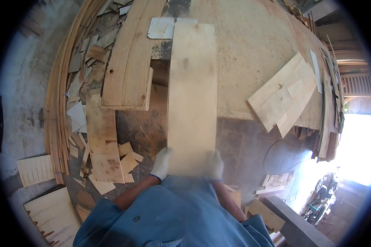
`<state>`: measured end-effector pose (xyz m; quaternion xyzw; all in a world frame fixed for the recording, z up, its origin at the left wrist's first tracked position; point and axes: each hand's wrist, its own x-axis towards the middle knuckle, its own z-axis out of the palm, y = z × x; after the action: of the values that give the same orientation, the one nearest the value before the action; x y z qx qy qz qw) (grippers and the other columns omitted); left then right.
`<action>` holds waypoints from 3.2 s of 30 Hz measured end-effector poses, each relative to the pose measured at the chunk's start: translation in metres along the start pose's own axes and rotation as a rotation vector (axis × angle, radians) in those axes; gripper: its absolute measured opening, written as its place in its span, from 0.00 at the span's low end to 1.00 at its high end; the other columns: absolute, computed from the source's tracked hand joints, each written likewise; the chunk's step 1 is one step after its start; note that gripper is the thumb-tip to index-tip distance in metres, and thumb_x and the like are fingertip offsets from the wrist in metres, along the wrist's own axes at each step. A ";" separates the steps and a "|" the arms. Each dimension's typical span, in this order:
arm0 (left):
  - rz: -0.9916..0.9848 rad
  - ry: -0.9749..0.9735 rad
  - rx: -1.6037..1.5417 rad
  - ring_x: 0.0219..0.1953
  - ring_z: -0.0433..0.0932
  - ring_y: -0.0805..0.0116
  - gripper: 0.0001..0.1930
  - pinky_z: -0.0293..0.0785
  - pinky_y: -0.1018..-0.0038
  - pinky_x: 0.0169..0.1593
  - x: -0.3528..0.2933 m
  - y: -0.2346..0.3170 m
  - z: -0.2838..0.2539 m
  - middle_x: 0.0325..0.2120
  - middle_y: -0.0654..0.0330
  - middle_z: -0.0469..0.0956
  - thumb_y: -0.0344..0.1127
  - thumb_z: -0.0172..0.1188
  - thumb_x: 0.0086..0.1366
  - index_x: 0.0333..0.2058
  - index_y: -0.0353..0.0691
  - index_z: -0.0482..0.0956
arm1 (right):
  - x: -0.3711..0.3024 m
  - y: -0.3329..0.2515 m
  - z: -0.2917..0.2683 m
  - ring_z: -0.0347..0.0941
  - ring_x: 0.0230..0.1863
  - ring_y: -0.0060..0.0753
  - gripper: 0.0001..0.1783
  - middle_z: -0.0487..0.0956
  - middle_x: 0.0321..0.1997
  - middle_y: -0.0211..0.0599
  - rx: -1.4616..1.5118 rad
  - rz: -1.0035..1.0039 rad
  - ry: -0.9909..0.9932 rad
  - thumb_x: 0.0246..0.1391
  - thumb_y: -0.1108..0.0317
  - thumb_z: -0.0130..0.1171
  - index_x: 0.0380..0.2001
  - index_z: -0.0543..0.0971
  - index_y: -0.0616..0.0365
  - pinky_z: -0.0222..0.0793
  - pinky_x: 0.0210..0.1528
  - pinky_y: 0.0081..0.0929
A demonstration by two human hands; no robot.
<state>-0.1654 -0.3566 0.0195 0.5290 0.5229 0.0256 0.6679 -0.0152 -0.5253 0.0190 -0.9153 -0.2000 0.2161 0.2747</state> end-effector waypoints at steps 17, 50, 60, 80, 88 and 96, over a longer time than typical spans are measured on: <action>0.361 -0.072 0.184 0.33 0.73 0.73 0.23 0.71 0.71 0.39 0.033 0.014 -0.005 0.29 0.62 0.76 0.52 0.50 0.73 0.36 0.34 0.77 | 0.039 -0.017 0.000 0.77 0.39 0.59 0.16 0.79 0.36 0.58 0.123 0.104 0.011 0.67 0.60 0.48 0.45 0.76 0.62 0.71 0.42 0.40; 0.292 -0.224 0.332 0.54 0.73 0.48 0.19 0.67 0.54 0.60 0.057 0.034 -0.017 0.49 0.48 0.76 0.42 0.57 0.65 0.51 0.38 0.76 | 0.072 -0.043 0.000 0.74 0.41 0.66 0.18 0.78 0.38 0.60 0.190 0.147 0.016 0.66 0.57 0.45 0.39 0.76 0.61 0.68 0.43 0.51; 0.108 0.036 -0.377 0.31 0.71 0.75 0.12 0.70 0.70 0.34 0.094 0.020 0.003 0.27 0.66 0.76 0.38 0.55 0.68 0.31 0.36 0.78 | 0.095 -0.049 0.000 0.72 0.42 0.67 0.16 0.76 0.39 0.59 0.090 0.046 -0.005 0.67 0.58 0.44 0.39 0.75 0.60 0.67 0.42 0.53; 0.132 -0.006 -0.195 0.38 0.77 0.70 0.20 0.74 0.69 0.44 0.174 0.105 -0.012 0.38 0.58 0.82 0.46 0.57 0.69 0.43 0.31 0.81 | 0.187 -0.070 0.015 0.74 0.43 0.63 0.12 0.75 0.42 0.55 -0.227 -0.189 0.014 0.61 0.67 0.45 0.45 0.72 0.56 0.71 0.43 0.53; 0.201 0.068 -0.281 0.39 0.76 0.71 0.20 0.74 0.70 0.45 0.178 0.110 -0.007 0.39 0.58 0.81 0.46 0.58 0.68 0.43 0.31 0.81 | 0.195 -0.074 0.012 0.75 0.43 0.62 0.11 0.76 0.42 0.54 -0.217 -0.246 0.068 0.60 0.69 0.46 0.45 0.73 0.57 0.72 0.43 0.53; 0.472 0.195 -0.034 0.33 0.73 0.73 0.12 0.71 0.70 0.36 0.160 0.017 0.006 0.34 0.63 0.78 0.40 0.59 0.67 0.36 0.37 0.81 | 0.145 -0.051 0.007 0.75 0.41 0.62 0.13 0.74 0.40 0.54 -0.236 -0.175 -0.037 0.54 0.72 0.51 0.44 0.72 0.56 0.72 0.40 0.54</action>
<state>-0.0798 -0.2589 -0.0762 0.6202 0.4465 0.2405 0.5984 0.0885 -0.4121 0.0022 -0.9162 -0.3080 0.1832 0.1793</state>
